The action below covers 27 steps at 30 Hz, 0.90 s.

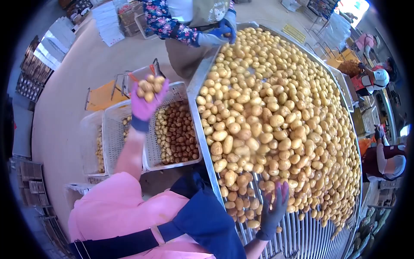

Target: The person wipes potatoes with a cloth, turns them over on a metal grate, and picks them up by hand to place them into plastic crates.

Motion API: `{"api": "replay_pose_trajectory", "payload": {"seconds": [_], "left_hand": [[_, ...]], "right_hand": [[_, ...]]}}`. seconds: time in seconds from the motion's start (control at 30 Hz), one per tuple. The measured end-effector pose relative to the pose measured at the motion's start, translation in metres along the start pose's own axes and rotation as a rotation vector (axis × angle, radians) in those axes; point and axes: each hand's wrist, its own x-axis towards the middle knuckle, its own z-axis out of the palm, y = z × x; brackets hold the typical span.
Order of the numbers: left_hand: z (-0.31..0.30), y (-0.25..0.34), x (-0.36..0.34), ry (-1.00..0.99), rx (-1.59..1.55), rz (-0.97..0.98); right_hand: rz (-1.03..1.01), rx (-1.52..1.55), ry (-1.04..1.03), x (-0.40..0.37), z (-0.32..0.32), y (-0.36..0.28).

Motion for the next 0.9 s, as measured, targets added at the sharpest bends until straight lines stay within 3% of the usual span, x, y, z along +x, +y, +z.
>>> {"api": "replay_pose_trajectory", "payload": {"seconds": [0.03,0.1,0.23,0.3,0.37,0.43,0.5,0.57,0.63,0.73,0.9], "left_hand": [[-0.032,0.033,0.016,-0.226,0.103,0.080],[-0.002,0.066,0.038,0.710,-0.007,0.295],[-0.031,0.096,0.032,0.680,0.080,0.316],[-0.058,0.085,0.034,0.682,0.125,0.269],[-0.067,0.043,0.011,0.553,0.323,0.077],[-0.066,-0.021,-0.016,0.557,0.591,-0.071],[-0.052,-0.094,-0.041,0.390,1.227,-0.134],[-0.025,-0.149,-0.059,-0.016,1.751,-0.164],[-0.024,-0.174,-0.069,-0.630,2.367,0.020],[-0.013,-0.213,-0.087,-0.605,2.419,-0.145],[-0.027,-0.230,-0.052,-0.613,2.509,-0.184]], "right_hand": [[0.015,0.048,0.002,-0.002,0.001,0.009],[0.054,0.027,0.027,-0.004,-0.001,0.011],[0.093,0.074,0.072,-0.023,-0.009,0.025],[0.158,-0.067,0.085,-0.038,-0.005,0.027],[0.164,-0.165,0.081,-0.052,0.004,0.032],[0.248,-0.062,0.049,-0.057,0.012,0.024],[0.179,-0.142,0.039,-0.060,0.024,0.035],[0.148,-0.357,0.030,-0.052,0.032,0.032],[0.142,-0.349,0.086,-0.049,0.043,0.031],[0.196,-0.449,0.085,-0.056,0.061,0.037],[0.183,-0.452,0.054,-0.062,0.077,0.044]]}}
